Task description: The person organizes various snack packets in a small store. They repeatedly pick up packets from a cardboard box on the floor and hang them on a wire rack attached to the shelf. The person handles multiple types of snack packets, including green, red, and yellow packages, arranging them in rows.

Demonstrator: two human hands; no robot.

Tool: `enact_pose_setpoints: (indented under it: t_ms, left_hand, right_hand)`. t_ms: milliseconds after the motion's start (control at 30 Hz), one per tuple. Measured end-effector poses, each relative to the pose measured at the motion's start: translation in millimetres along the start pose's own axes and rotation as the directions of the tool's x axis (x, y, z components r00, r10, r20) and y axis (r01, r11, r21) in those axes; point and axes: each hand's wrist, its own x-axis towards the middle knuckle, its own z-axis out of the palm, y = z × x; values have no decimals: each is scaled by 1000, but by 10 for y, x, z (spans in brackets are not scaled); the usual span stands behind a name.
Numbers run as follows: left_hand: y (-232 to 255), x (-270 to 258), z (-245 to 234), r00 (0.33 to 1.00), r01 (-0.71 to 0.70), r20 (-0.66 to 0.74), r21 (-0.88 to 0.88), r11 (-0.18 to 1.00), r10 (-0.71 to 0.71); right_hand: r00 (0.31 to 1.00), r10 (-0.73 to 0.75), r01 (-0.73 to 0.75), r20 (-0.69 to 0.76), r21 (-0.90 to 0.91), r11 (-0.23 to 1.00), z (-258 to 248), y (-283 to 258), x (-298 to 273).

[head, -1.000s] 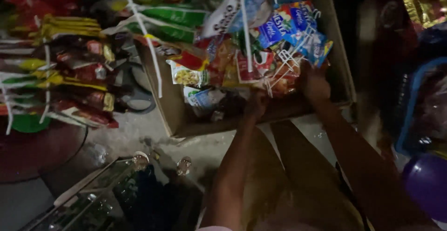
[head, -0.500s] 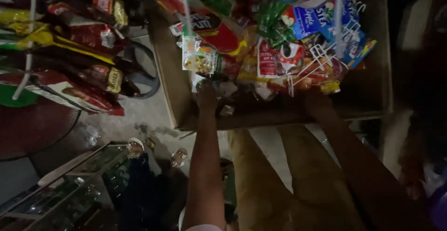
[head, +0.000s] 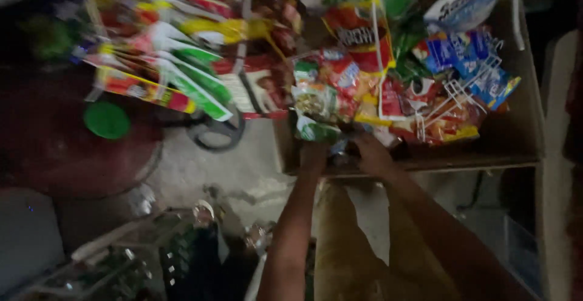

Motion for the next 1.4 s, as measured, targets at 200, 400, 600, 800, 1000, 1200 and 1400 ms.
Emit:
enact_pose_setpoints:
  t_ms: [200, 400, 600, 800, 1000, 1200, 1400]
  left_hand:
    - [-48, -29, -669, 770, -621, -345, -211, 755, 537]
    - [590, -493, -2262, 827, -562, -348, -515, 648, 441]
    - [1302, -228, -2498, 670, -725, -536, -329, 605, 513]
    - [1958, 47, -2555, 673, -708, -550, -287, 645, 494]
    - [2315, 45, -2676, 716, -632, -615, -367, 683, 332]
    - [2355, 131, -2665, 740, -571, -610, -348, 744, 283]
    - [2267, 109, -2576, 710, -601, -663, -395, 695, 237]
  right_hand:
    - [993, 106, -94, -60, 172, 981, -172, -507, 245]
    - [850, 276, 83, -449, 631, 771, -1070, -969, 236]
    - [723, 380, 66, -576, 606, 793, -2317, -1033, 116]
    - [584, 256, 89, -771, 374, 923, -2969, -922, -30]
    - [586, 203, 135, -784, 342, 930, -3309, -863, 35]
    - [631, 235, 154, -739, 416, 896, -3349, -769, 93]
    - [670, 157, 196, -725, 377, 905, -3431, -817, 118]
